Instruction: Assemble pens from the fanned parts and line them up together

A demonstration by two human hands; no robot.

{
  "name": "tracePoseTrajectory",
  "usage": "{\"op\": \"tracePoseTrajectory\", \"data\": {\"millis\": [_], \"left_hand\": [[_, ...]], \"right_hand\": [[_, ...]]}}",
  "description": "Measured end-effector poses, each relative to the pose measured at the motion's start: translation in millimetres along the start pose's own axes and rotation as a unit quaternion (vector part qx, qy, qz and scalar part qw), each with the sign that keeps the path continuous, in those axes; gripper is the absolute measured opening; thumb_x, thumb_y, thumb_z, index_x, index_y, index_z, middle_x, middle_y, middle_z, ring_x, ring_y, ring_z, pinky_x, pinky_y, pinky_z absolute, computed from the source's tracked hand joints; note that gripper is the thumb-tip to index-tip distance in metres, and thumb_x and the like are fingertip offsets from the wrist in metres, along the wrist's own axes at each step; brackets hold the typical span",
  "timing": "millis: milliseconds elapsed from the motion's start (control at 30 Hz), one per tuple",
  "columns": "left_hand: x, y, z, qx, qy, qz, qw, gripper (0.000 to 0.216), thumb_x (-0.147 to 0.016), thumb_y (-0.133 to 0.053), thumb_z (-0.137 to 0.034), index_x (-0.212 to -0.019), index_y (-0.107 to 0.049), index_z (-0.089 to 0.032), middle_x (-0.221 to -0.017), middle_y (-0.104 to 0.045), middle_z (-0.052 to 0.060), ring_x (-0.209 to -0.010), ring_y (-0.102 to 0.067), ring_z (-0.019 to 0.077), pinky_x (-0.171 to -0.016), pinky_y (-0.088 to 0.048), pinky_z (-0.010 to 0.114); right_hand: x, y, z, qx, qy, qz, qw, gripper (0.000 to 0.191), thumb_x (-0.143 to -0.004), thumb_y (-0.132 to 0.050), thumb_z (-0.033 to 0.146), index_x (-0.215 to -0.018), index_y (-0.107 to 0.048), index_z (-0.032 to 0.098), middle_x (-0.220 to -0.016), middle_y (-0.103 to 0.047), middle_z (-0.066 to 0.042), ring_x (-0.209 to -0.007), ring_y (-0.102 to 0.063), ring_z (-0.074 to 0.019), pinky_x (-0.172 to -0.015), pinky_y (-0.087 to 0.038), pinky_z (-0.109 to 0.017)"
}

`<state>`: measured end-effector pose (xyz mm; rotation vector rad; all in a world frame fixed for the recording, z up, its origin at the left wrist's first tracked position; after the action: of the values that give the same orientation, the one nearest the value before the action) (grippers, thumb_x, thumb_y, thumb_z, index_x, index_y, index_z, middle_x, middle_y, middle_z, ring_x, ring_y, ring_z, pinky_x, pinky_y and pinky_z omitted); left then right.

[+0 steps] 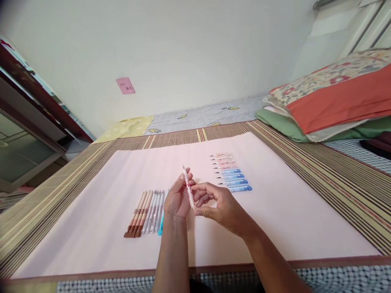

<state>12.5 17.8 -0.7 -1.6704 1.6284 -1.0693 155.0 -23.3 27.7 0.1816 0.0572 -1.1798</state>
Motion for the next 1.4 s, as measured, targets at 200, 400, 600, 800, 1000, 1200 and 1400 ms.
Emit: {"op": "tracePoseTrajectory", "data": {"millis": [200,400,600,800,1000,1200,1400], "left_hand": [[1.6,-2.6,-0.2,0.008,0.001,0.014,1.0,0.024,-0.079,-0.073,-0.019,-0.102,-0.072,-0.012,-0.085,-0.072,0.006,-0.07,-0.061,0.0118,-0.073,-0.051,0.026],[3.1,-3.4,-0.1,0.007,-0.001,0.033,0.999,0.028,-0.078,-0.074,-0.019,-0.105,-0.072,-0.011,-0.086,-0.071,0.006,-0.074,-0.062,0.0129,-0.079,-0.05,0.029],[5.2,-5.9,1.1,-0.005,0.022,0.054,0.998,0.029,-0.08,-0.07,-0.019,-0.108,-0.071,-0.013,-0.09,-0.072,0.007,-0.078,-0.064,0.0149,-0.083,-0.051,0.031],[1.0,-3.6,0.7,-0.052,-0.02,-0.002,0.998,0.025,-0.079,-0.076,-0.031,-0.098,-0.071,-0.015,-0.096,-0.074,0.008,-0.081,-0.067,0.0148,-0.08,-0.05,0.029],[-3.3,1.4,0.1,-0.076,-0.039,-0.028,0.996,0.027,-0.067,-0.085,-0.025,-0.086,-0.07,-0.013,-0.076,-0.067,0.001,-0.064,-0.059,0.008,-0.067,-0.046,0.022],[-3.7,1.8,0.4,-0.034,-0.016,-0.019,0.999,0.025,-0.073,-0.08,-0.02,-0.094,-0.072,-0.011,-0.079,-0.068,0.004,-0.067,-0.061,0.0092,-0.069,-0.048,0.023],[-3.9,2.6,1.3,-0.007,0.001,-0.024,1.0,0.02,-0.078,-0.075,-0.018,-0.096,-0.072,-0.012,-0.082,-0.069,0.004,-0.068,-0.061,0.0091,-0.071,-0.05,0.023]], "right_hand": [[0.3,-1.5,0.9,0.028,0.01,-0.024,0.999,0.034,-0.079,-0.077,0.028,-0.113,-0.069,0.024,-0.099,-0.07,-0.003,-0.091,-0.064,-0.0184,-0.086,-0.054,-0.034],[-3.5,-10.4,-9.3,0.01,-0.015,-0.065,0.998,0.023,-0.082,-0.072,0.034,-0.098,-0.066,0.019,-0.09,-0.069,-0.003,-0.083,-0.064,-0.0181,-0.077,-0.054,-0.033],[-9.7,-23.4,-19.4,-0.075,-0.046,-0.093,0.992,0.026,-0.074,-0.075,0.031,-0.094,-0.065,0.017,-0.072,-0.063,0.001,-0.063,-0.058,-0.0137,-0.061,-0.05,-0.029],[-7.6,-24.1,-17.1,0.016,-0.047,-0.125,0.991,0.02,-0.075,-0.071,0.032,-0.087,-0.063,0.019,-0.064,-0.055,0.004,-0.057,-0.05,-0.0126,-0.054,-0.042,-0.026],[-3.5,-27.0,-18.5,0.211,-0.005,-0.151,0.966,0.012,-0.079,-0.063,0.026,-0.09,-0.059,0.022,-0.065,-0.054,0.004,-0.057,-0.051,-0.0142,-0.056,-0.041,-0.027],[-4.2,-25.5,-18.0,0.232,-0.021,-0.137,0.963,0.013,-0.081,-0.062,0.029,-0.092,-0.059,0.023,-0.063,-0.05,0.005,-0.056,-0.048,-0.0143,-0.055,-0.038,-0.027],[-4.7,-25.6,-17.9,0.164,-0.028,-0.102,0.981,0.011,-0.083,-0.063,0.033,-0.085,-0.058,0.023,-0.06,-0.047,0.006,-0.054,-0.043,-0.0131,-0.053,-0.035,-0.026]]}}
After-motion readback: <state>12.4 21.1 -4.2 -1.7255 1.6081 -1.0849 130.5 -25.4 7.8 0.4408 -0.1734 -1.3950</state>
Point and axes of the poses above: each hand's wrist, its own x-axis away from the middle knuckle, its own y-axis out of the back of the hand, z = x × y, the point moved 2 cm from there along -x, towards the middle knuckle
